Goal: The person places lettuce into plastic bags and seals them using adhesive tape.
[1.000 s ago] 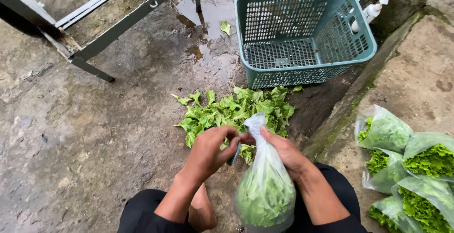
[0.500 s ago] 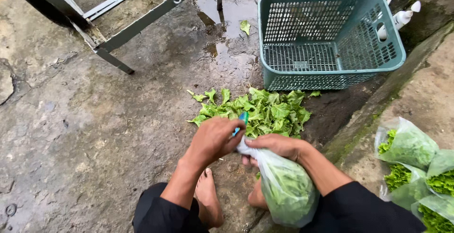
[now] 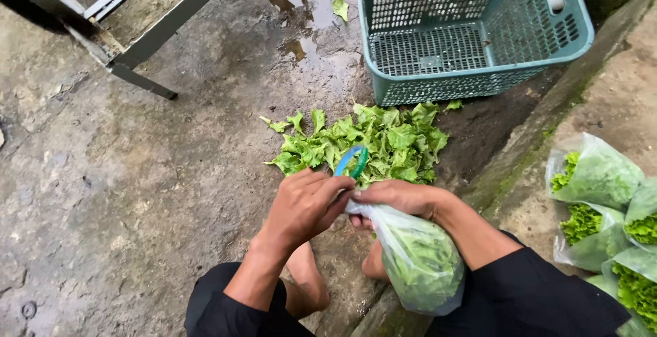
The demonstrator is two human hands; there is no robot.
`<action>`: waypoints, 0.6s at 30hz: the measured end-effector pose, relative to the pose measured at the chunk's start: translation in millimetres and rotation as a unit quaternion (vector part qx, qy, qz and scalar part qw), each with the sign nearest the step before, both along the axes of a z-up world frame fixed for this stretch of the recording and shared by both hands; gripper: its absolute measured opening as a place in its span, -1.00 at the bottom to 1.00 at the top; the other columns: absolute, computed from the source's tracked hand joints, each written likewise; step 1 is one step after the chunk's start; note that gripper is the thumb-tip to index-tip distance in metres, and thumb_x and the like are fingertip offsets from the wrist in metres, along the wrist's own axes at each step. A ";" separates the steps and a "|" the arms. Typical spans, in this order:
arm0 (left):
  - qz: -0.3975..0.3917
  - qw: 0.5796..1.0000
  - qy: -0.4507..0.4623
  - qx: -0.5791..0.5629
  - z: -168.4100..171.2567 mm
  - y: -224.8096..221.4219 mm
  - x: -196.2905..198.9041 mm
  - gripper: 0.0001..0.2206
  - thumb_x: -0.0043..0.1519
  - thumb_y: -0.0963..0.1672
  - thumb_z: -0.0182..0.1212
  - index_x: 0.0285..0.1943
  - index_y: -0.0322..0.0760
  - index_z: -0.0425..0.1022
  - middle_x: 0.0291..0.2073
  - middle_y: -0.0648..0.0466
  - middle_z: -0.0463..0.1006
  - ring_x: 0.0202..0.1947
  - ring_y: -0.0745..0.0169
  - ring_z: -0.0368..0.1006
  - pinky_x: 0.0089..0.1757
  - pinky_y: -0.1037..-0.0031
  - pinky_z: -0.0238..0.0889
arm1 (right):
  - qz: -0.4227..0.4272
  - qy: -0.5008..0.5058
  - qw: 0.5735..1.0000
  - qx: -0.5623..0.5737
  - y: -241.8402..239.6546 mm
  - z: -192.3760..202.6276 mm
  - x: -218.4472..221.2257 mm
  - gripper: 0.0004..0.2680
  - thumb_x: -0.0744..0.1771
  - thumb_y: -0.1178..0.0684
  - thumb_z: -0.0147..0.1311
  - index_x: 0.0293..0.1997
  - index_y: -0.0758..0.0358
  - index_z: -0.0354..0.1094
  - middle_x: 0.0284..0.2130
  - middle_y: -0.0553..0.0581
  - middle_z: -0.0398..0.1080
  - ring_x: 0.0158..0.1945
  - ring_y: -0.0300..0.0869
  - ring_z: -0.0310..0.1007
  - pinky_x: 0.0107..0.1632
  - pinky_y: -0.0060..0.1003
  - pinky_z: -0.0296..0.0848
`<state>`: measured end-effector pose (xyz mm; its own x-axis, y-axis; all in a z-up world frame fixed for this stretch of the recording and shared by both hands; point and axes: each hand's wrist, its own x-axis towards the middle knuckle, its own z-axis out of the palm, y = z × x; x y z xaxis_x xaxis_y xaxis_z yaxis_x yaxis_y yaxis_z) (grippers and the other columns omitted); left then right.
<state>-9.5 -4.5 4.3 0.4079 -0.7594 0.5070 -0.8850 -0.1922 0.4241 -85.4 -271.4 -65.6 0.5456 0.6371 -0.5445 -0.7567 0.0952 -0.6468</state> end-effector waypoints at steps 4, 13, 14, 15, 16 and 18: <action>0.035 0.999 0.007 -0.001 -24.3 2.4 -3.7 -0.85 0.53 -0.10 0.52 0.25 0.04 0.77 -0.43 0.08 0.78 -0.37 0.04 0.78 -0.27 0.25 0.62 | 0.026 -0.022 0.999 0.004 -2.7 6.6 -4.6 -0.49 0.61 -0.36 0.15 0.20 0.48 0.73 -0.24 0.20 0.73 -0.29 -0.21 0.76 -0.20 -0.28 0.76; 0.039 0.999 0.020 0.008 -10.9 -8.0 -2.0 -0.89 0.52 -0.11 0.56 0.16 -0.05 0.75 -0.32 0.04 0.89 -0.19 0.00 0.90 -0.21 0.23 0.68 | 0.030 -0.009 0.999 0.045 5.9 -20.8 -6.4 -0.57 0.64 -0.27 0.13 0.17 0.44 0.68 -0.17 0.15 0.73 -0.18 -0.23 0.79 -0.09 -0.29 0.76; 0.025 0.999 0.016 0.013 -13.2 -7.3 -4.0 -0.90 0.53 -0.13 0.53 0.16 -0.05 0.74 -0.33 0.06 0.87 -0.18 0.02 0.89 -0.20 0.23 0.67 | 0.030 0.002 0.998 0.046 3.1 -33.0 -8.4 -0.56 0.64 -0.29 0.11 0.17 0.45 0.68 -0.18 0.17 0.74 -0.20 -0.20 0.79 -0.11 -0.28 0.76; 0.010 1.000 0.012 0.017 -15.6 -6.8 -6.2 -0.91 0.55 -0.14 0.51 0.16 -0.05 0.72 -0.34 0.08 0.85 -0.17 0.03 0.88 -0.19 0.24 0.67 | 0.030 0.014 0.998 0.047 0.2 -45.3 -10.6 -0.54 0.65 -0.31 0.10 0.18 0.46 0.68 -0.19 0.19 0.74 -0.22 -0.18 0.78 -0.12 -0.27 0.76; 0.010 1.000 0.011 0.016 -15.7 -6.7 -6.5 -0.91 0.55 -0.14 0.51 0.16 -0.05 0.72 -0.34 0.08 0.85 -0.17 0.03 0.88 -0.19 0.24 0.67 | 0.029 0.013 0.998 0.047 0.1 -41.4 -10.0 -0.54 0.65 -0.31 0.10 0.18 0.46 0.68 -0.19 0.19 0.74 -0.22 -0.18 0.78 -0.12 -0.27 0.76; -0.005 1.000 0.009 0.016 -14.7 -6.1 -8.4 -0.89 0.50 -0.18 0.53 0.14 -0.09 0.75 -0.32 0.02 0.87 -0.14 -0.02 0.89 -0.20 0.21 0.67 | 0.010 0.003 1.000 0.029 0.5 -32.2 -10.1 -0.53 0.63 -0.32 0.13 0.15 0.43 0.72 -0.26 0.14 0.73 -0.23 -0.28 0.80 -0.15 -0.30 0.78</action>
